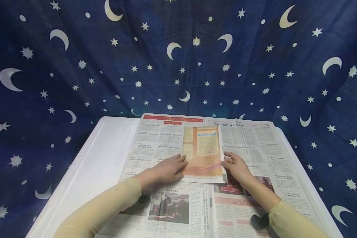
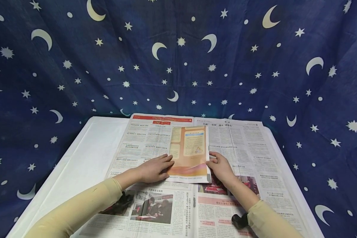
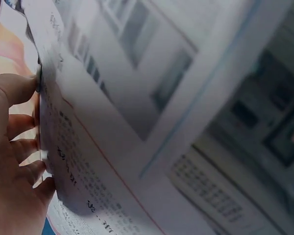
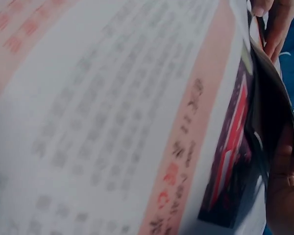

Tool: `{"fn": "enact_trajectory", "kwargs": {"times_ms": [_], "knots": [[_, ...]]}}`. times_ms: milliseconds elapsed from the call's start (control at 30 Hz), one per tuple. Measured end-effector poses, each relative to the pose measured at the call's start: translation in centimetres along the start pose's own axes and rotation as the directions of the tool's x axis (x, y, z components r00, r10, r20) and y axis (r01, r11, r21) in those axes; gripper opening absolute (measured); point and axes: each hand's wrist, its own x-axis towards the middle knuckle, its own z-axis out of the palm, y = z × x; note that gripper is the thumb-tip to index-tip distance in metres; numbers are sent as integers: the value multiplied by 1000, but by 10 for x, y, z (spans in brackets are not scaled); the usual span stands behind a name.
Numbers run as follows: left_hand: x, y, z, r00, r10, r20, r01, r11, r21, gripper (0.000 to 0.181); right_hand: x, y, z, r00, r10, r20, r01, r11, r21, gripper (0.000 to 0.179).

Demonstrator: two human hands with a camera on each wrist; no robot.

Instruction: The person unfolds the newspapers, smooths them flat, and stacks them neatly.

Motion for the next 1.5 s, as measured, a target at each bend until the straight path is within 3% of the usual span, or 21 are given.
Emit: {"fn": "enact_trajectory", "kwargs": {"times_ms": [100, 167, 233, 300, 400, 467, 533, 633, 733, 800, 867, 933, 1067, 1233, 1333, 1400, 1500], "knots": [[0, 1, -3, 1000, -14, 7, 15, 996, -92, 58, -1, -3, 1, 1000, -23, 6, 22, 998, 63, 58], [0, 2, -7, 1000, -20, -2, 20, 980, -197, 57, -1, -8, 2, 999, -42, 8, 41, 996, 85, 54], [0, 3, -12, 999, -28, -19, 20, 940, -341, 57, -2, -16, 5, 998, -59, 15, 57, 992, 111, 50], [1, 6, -19, 999, -36, -39, 12, 873, -488, 56, -3, -26, 9, 997, -79, 20, 76, 989, 130, 49], [1, 10, -32, 997, -68, -44, 18, 712, -702, 55, -3, -42, 18, 993, -109, 41, 100, 978, 181, 47], [-1, 13, -41, 996, -85, -33, 22, 580, -814, 55, -2, -52, 26, 989, -132, 65, 116, 970, 213, 46], [-3, 14, -47, 995, -102, -17, 28, 429, -903, 55, 0, -61, 35, 984, -152, 97, 124, 961, 249, 45], [-9, 12, -56, 993, -114, -2, 27, 249, -968, 57, 2, -72, 49, 974, -175, 143, 128, 949, 288, 48], [-16, 8, -61, 992, -128, 13, 29, 126, -992, 60, 4, -82, 63, 963, -198, 182, 132, 937, 324, 51], [-22, 3, -65, 989, -146, 23, 35, 82, -996, 63, 4, -89, 73, 954, -214, 209, 135, 931, 339, 50], [-28, -2, -68, 985, -169, 30, 39, 50, -998, 66, 6, -93, 83, 941, -237, 240, 145, 927, 345, 49], [-35, -7, -71, 979, -201, 35, 46, 51, -998, 70, 8, -96, 92, 930, -249, 272, 146, 926, 348, 46], [-47, -18, -76, 965, -260, 39, 62, 80, -995, 73, 11, -94, 105, 907, -263, 330, 159, 937, 311, 45], [-62, -35, -78, 935, -351, 58, 114, 142, -983, 61, 11, -88, 112, 890, -242, 385, 148, 955, 259, 47], [-72, -47, -77, 922, -382, 58, 127, 159, -979, 53, 12, -79, 108, 902, -213, 375, 138, 967, 216, 47], [-77, -56, -74, 919, -392, 53, 125, 162, -979, 49, 14, -72, 101, 922, -186, 338, 131, 975, 179, 47], [-85, -70, -69, 912, -406, 49, 138, 194, -971, 47, 17, -61, 86, 955, -155, 253, 129, 985, 117, 46]]}}
